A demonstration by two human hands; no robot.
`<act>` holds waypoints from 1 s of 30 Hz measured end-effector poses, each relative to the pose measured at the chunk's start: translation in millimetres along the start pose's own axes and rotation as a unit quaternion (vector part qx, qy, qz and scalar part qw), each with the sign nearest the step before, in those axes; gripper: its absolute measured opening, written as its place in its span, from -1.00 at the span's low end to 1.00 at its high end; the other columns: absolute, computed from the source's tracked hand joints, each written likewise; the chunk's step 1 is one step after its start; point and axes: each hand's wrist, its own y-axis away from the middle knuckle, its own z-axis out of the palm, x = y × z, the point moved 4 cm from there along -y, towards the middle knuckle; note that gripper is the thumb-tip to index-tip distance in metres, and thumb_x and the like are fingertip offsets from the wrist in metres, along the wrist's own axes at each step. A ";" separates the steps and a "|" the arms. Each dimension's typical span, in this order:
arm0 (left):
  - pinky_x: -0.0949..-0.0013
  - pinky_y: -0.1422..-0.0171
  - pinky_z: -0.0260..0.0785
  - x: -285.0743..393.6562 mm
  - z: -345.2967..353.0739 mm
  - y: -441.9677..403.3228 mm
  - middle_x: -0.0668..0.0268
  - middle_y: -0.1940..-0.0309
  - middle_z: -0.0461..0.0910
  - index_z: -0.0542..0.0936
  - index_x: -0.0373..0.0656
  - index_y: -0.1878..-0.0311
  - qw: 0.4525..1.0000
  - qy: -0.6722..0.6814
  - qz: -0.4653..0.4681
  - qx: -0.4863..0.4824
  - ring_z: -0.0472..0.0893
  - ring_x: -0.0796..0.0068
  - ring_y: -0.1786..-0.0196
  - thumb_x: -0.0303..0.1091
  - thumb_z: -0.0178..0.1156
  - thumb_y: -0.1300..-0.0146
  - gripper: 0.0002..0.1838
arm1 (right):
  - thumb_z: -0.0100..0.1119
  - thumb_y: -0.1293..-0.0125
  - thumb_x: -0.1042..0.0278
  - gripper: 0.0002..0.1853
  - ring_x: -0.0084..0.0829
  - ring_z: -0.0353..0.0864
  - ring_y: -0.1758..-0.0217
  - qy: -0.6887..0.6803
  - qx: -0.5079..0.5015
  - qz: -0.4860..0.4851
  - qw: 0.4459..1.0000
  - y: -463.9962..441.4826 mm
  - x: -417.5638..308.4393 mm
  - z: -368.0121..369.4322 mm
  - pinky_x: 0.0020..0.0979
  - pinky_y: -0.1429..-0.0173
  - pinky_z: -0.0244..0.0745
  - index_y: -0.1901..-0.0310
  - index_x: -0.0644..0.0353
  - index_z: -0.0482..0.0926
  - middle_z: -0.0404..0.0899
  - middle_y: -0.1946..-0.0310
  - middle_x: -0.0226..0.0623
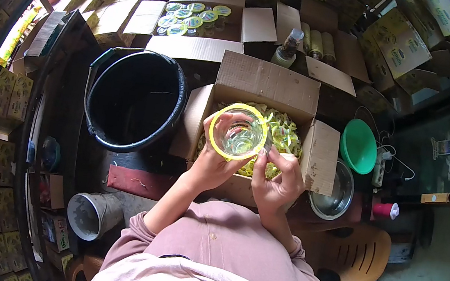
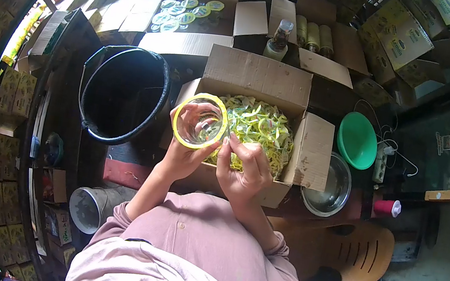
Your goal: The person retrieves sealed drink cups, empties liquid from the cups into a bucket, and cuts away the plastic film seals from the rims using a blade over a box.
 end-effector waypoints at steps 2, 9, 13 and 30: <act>0.21 -0.21 0.27 -0.6 -0.7 0.1 0.03 -0.07 0.22 -0.13 -0.17 -0.22 1.000 -0.007 0.004 -0.012 0.34 0.22 -0.16 -0.54 0.27 -0.02 -0.15 | 0.29 0.09 0.63 -0.77 -0.46 0.55 0.51 0.015 0.013 -0.005 1.000 -0.8 -0.9 0.9 -0.51 0.42 0.46 0.32 0.20 0.58 0.54 0.51 -0.31; 0.28 -0.20 0.28 -2.0 0.5 4.5 0.10 -0.08 0.21 0.00 -0.24 -0.19 0.998 -0.042 0.015 -0.041 0.33 0.23 -0.16 -0.50 0.31 0.04 -0.20 | 0.27 0.08 0.63 -0.80 -0.45 0.56 0.51 -0.010 0.005 -0.001 1.000 -14.5 8.1 1.8 -0.50 0.40 0.45 0.35 0.25 0.56 0.56 0.51 -0.31; 0.27 -0.22 0.27 -4.6 -0.3 0.2 0.09 -0.07 0.22 -0.05 -0.20 -0.20 0.999 0.014 0.005 -0.051 0.33 0.23 -0.17 -0.56 0.28 0.05 -0.18 | 0.27 0.05 0.63 -0.84 -0.51 0.52 0.53 -0.089 0.032 0.069 0.993 -12.8 17.3 1.4 -0.54 0.43 0.39 0.38 0.29 0.55 0.54 0.55 -0.28; 0.24 -0.25 0.22 -17.0 0.5 -2.8 0.11 -0.09 0.22 -0.02 -0.17 -0.21 0.997 0.037 -0.031 -0.066 0.31 0.21 -0.19 -0.55 0.29 0.06 -0.17 | 0.26 0.07 0.66 -0.81 -0.41 0.59 0.47 -0.022 -0.001 0.051 0.998 -13.5 9.9 4.6 -0.50 0.37 0.48 0.35 0.28 0.54 0.58 0.48 -0.22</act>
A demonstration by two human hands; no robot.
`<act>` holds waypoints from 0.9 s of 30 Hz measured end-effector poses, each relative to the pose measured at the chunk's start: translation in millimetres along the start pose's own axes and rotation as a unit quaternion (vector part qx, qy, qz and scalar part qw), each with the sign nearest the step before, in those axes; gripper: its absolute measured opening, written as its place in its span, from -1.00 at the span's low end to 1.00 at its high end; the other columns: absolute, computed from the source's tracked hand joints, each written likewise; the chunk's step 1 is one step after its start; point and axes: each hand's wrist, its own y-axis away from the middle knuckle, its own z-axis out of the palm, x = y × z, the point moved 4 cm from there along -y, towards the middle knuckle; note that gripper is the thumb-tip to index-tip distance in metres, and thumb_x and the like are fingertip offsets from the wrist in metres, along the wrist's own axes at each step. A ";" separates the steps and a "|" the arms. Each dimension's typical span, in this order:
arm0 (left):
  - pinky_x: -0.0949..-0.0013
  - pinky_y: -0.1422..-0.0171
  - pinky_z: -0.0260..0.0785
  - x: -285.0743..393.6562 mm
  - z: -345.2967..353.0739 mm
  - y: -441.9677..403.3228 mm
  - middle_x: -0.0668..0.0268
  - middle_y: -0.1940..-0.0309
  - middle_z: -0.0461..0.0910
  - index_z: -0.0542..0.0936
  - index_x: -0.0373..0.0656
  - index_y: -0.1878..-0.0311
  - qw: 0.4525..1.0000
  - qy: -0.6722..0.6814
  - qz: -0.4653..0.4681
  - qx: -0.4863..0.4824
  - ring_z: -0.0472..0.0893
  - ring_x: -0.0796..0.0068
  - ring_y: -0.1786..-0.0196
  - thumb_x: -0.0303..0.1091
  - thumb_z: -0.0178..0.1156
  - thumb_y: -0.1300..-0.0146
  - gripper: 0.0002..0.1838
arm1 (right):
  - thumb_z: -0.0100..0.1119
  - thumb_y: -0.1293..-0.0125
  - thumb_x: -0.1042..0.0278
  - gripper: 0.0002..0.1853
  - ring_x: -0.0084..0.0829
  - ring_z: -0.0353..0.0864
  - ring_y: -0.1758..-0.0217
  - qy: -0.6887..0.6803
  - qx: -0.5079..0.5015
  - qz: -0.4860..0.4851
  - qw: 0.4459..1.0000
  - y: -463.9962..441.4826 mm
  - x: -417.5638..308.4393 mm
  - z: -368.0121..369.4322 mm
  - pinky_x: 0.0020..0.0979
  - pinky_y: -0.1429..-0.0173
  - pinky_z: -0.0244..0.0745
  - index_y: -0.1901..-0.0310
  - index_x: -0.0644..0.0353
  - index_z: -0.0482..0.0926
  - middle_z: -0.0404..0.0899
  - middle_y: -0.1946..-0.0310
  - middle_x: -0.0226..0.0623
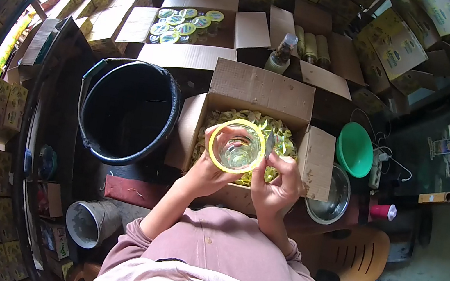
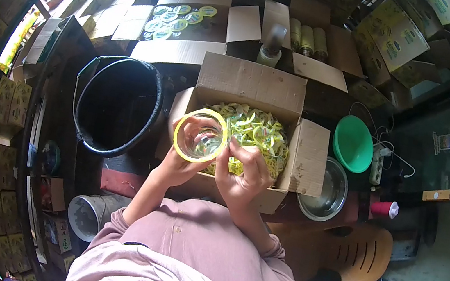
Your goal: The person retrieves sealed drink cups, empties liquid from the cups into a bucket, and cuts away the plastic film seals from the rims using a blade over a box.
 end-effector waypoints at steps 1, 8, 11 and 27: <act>0.24 -0.24 0.22 -3.6 -0.3 2.7 0.11 -0.09 0.22 0.00 -0.18 -0.21 0.999 -0.036 -0.007 -0.011 0.32 0.21 -0.18 -0.53 0.30 0.06 -0.18 | 0.26 0.06 0.65 -0.81 -0.41 0.59 0.47 0.006 0.003 0.003 1.000 -1.8 1.1 0.6 -0.49 0.37 0.48 0.35 0.28 0.55 0.58 0.47 -0.22; 0.22 -0.29 0.12 -6.7 0.1 0.3 0.12 -0.14 0.21 0.03 -0.14 -0.25 0.993 0.100 -0.046 -0.029 0.21 0.27 -0.26 -0.48 0.26 -0.02 -0.23 | 0.26 0.03 0.66 -0.80 -0.57 0.48 0.45 -0.049 -0.009 0.035 0.998 -2.5 22.9 2.1 -0.58 0.33 0.40 0.32 0.34 0.50 0.48 0.51 -0.30; 0.23 -0.31 0.07 -2.5 -0.2 -5.1 0.13 -0.15 0.20 0.02 -0.12 -0.27 0.980 0.191 -0.055 -0.011 0.18 0.32 -0.29 -0.51 0.17 -0.10 -0.29 | 0.25 0.02 0.64 -0.84 -0.54 0.51 0.49 -0.043 0.019 0.052 0.998 1.3 20.6 -0.8 -0.57 0.39 0.39 0.35 0.29 0.53 0.52 0.53 -0.31; 0.22 -0.32 0.09 -4.7 1.2 -4.2 0.10 -0.15 0.15 -0.05 -0.15 -0.28 0.988 0.150 -0.023 0.003 0.19 0.28 -0.28 -0.60 0.13 -0.12 -0.27 | 0.27 0.07 0.61 -0.80 -0.42 0.54 0.52 0.031 0.001 -0.050 0.998 5.8 -0.2 4.6 -0.49 0.42 0.43 0.34 0.27 0.53 0.51 0.53 -0.28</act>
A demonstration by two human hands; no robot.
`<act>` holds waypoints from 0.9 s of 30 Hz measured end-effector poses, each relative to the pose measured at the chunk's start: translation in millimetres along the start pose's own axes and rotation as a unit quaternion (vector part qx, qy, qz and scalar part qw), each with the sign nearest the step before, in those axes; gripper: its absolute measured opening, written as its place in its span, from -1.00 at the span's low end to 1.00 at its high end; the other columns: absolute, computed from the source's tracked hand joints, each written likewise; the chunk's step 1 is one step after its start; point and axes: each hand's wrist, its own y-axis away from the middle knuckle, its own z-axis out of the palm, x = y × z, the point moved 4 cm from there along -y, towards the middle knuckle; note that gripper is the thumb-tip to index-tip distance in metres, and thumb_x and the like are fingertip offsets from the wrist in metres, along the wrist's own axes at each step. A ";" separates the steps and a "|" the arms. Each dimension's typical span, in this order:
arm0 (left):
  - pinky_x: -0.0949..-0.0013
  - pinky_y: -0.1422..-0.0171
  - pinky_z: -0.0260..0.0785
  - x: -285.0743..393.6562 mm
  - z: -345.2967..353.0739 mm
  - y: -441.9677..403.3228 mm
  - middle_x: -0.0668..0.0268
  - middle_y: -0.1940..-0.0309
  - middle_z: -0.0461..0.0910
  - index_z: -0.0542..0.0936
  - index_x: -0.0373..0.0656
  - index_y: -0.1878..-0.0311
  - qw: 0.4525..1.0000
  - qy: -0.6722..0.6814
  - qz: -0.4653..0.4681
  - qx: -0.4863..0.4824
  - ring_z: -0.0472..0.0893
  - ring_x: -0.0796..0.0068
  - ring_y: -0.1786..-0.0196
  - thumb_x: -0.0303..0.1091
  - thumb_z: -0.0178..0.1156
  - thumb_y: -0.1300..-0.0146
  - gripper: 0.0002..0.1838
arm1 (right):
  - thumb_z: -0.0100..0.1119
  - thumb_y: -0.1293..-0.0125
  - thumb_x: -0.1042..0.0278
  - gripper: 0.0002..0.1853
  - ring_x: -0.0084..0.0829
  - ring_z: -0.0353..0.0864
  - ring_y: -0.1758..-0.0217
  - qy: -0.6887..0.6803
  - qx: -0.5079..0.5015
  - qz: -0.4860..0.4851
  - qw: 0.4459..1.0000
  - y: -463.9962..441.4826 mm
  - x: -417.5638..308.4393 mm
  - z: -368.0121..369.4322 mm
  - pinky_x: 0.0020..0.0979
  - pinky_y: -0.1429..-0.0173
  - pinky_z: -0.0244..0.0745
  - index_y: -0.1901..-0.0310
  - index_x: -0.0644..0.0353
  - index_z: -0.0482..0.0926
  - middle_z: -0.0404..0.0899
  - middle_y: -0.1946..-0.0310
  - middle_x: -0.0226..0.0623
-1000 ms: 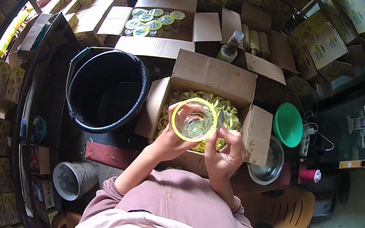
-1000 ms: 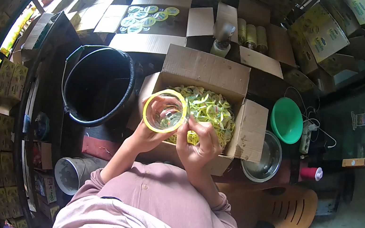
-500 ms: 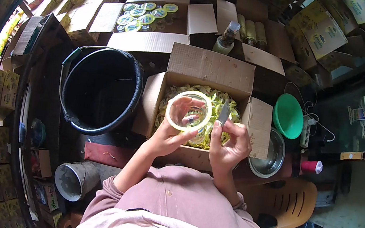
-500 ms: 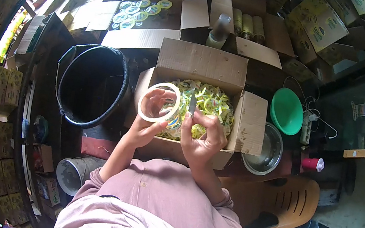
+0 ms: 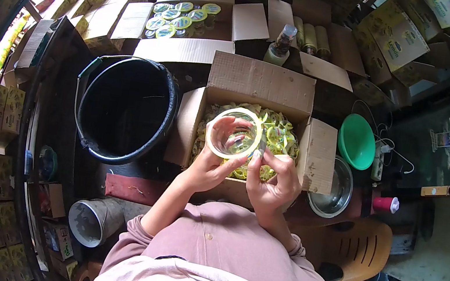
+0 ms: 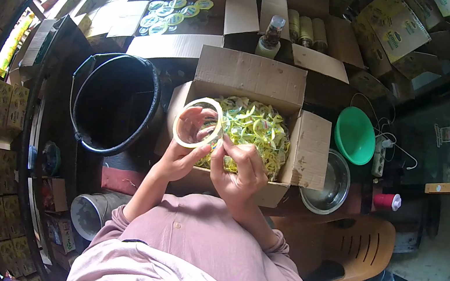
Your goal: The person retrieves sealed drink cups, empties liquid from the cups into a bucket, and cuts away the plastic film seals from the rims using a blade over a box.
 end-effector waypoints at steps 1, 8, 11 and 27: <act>0.21 -0.31 0.11 0.6 0.1 0.2 0.10 -0.14 0.15 -0.05 -0.16 -0.27 0.999 -0.031 0.010 -0.002 0.21 0.27 -0.27 -0.60 0.14 -0.11 -0.26 | 0.27 0.07 0.61 -0.80 -0.42 0.54 0.52 0.004 0.004 -0.002 1.000 -0.1 -0.6 0.1 -0.48 0.43 0.43 0.34 0.27 0.53 0.51 0.53 -0.28; 0.20 -0.28 0.18 4.8 0.5 2.6 0.07 -0.09 0.17 -0.05 -0.21 -0.24 0.987 -0.153 0.049 -0.019 0.27 0.25 -0.21 -0.60 0.20 -0.01 -0.22 | 0.25 0.07 0.63 -0.80 -0.44 0.53 0.51 0.009 0.003 -0.003 1.000 -7.8 -3.1 -5.2 -0.49 0.43 0.42 0.34 0.28 0.53 0.51 0.52 -0.27; 0.22 -0.27 0.19 9.5 -2.9 3.7 0.07 -0.09 0.19 -0.04 -0.22 -0.23 0.977 -0.206 0.047 -0.022 0.29 0.24 -0.20 -0.59 0.21 0.00 -0.22 | 0.24 0.09 0.66 -0.80 -0.43 0.54 0.49 0.001 -0.009 -0.005 1.000 -10.8 -2.1 -6.4 -0.49 0.39 0.43 0.35 0.29 0.53 0.52 0.51 -0.25; 0.25 -0.27 0.20 9.1 0.7 9.7 0.12 -0.09 0.19 -0.01 -0.21 -0.23 0.981 -0.190 0.037 -0.022 0.28 0.29 -0.21 -0.58 0.22 -0.02 -0.24 | 0.26 0.08 0.65 -0.78 -0.44 0.57 0.49 0.011 0.009 -0.004 1.000 -0.3 -8.0 -12.2 -0.48 0.37 0.49 0.34 0.22 0.56 0.57 0.49 -0.29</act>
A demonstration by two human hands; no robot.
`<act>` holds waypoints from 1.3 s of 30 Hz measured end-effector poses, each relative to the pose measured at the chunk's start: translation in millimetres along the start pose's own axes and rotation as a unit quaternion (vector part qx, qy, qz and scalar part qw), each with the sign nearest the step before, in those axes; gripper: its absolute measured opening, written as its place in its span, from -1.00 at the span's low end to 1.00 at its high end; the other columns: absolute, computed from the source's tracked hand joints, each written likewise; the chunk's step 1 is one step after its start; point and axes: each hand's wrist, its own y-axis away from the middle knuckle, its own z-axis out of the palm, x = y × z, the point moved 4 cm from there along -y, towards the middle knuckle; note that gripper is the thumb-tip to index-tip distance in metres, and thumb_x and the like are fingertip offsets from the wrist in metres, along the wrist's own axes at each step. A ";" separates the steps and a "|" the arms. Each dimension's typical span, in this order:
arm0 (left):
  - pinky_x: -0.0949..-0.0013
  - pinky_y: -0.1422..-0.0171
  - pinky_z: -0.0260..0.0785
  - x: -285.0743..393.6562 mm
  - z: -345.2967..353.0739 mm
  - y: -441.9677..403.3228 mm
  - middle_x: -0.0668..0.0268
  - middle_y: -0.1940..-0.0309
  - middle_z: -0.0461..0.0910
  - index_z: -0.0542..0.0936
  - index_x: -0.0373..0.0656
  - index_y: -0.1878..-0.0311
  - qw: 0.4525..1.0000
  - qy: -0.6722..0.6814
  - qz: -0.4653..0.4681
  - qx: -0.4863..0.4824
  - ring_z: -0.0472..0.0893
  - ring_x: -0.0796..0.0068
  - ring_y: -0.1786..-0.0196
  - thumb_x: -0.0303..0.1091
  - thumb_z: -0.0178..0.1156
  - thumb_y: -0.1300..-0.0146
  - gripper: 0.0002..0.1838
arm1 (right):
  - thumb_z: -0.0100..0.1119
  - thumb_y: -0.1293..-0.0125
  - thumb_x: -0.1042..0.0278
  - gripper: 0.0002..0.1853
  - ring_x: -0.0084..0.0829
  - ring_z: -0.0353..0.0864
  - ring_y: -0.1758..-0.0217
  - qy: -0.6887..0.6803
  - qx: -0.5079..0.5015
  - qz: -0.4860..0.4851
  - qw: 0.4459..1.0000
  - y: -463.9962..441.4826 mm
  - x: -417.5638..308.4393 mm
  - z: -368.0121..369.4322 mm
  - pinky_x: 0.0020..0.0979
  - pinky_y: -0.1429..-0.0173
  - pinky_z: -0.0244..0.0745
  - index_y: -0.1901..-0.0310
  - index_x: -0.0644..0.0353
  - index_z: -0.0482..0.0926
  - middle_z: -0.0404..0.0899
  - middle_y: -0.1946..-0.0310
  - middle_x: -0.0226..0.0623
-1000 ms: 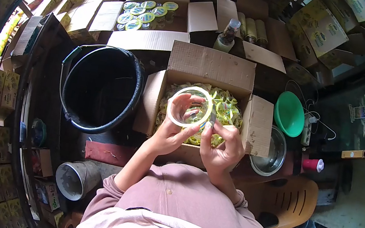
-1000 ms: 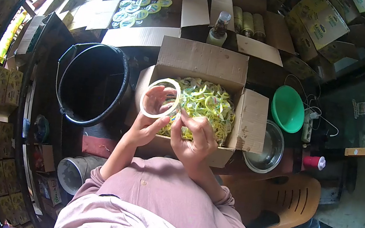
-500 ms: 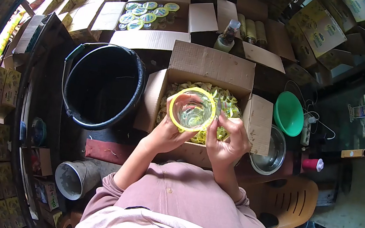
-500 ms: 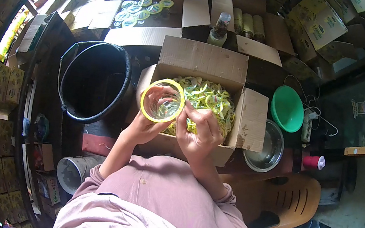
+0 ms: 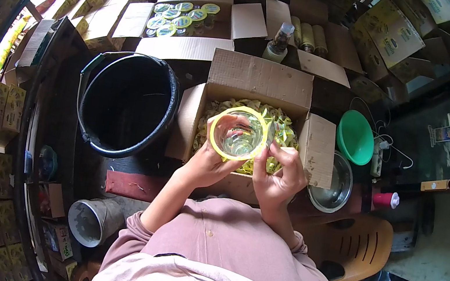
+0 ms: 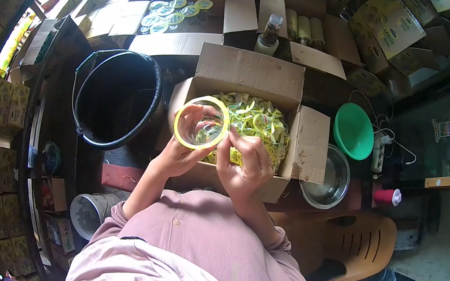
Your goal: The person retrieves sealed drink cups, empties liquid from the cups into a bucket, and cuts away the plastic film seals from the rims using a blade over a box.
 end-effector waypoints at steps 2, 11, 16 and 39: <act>0.27 -0.27 0.19 1.5 1.2 0.6 0.10 -0.10 0.20 0.01 -0.22 -0.24 0.999 0.033 0.008 -0.013 0.27 0.30 -0.21 -0.56 0.21 -0.02 -0.25 | 0.26 0.08 0.65 -0.79 -0.44 0.57 0.49 -0.004 0.001 0.002 1.000 -2.2 2.1 -0.7 -0.49 0.37 0.48 0.34 0.23 0.56 0.57 0.49 -0.28; 0.20 -0.31 0.11 4.3 4.7 -1.2 0.11 -0.14 0.20 -0.04 -0.14 -0.28 0.975 0.219 -0.033 -0.031 0.25 0.31 -0.23 -0.59 0.14 -0.08 -0.25 | 0.26 0.07 0.69 -0.79 -0.51 0.50 0.45 -0.088 0.008 0.054 0.995 0.0 16.3 -3.3 -0.54 0.40 0.39 0.35 0.31 0.50 0.50 0.52 -0.29; 0.21 -0.30 0.12 3.7 5.2 -2.1 0.11 -0.13 0.20 -0.04 -0.12 -0.28 0.970 0.240 -0.025 -0.017 0.27 0.29 -0.23 -0.61 0.12 -0.09 -0.26 | 0.26 0.04 0.64 -0.85 -0.48 0.57 0.50 -0.062 0.005 0.026 0.998 0.2 -1.0 -6.9 -0.52 0.40 0.45 0.39 0.27 0.53 0.56 0.53 -0.27; 0.30 -0.20 0.26 1.0 1.2 -5.1 0.15 -0.02 0.29 0.06 -0.23 -0.22 0.998 0.050 -0.026 0.021 0.37 0.32 -0.12 -0.53 0.30 0.06 -0.20 | 0.25 0.07 0.63 -0.82 -0.42 0.56 0.50 -0.007 -0.015 0.033 0.999 6.7 3.3 1.2 -0.49 0.40 0.44 0.38 0.30 0.51 0.53 0.52 -0.24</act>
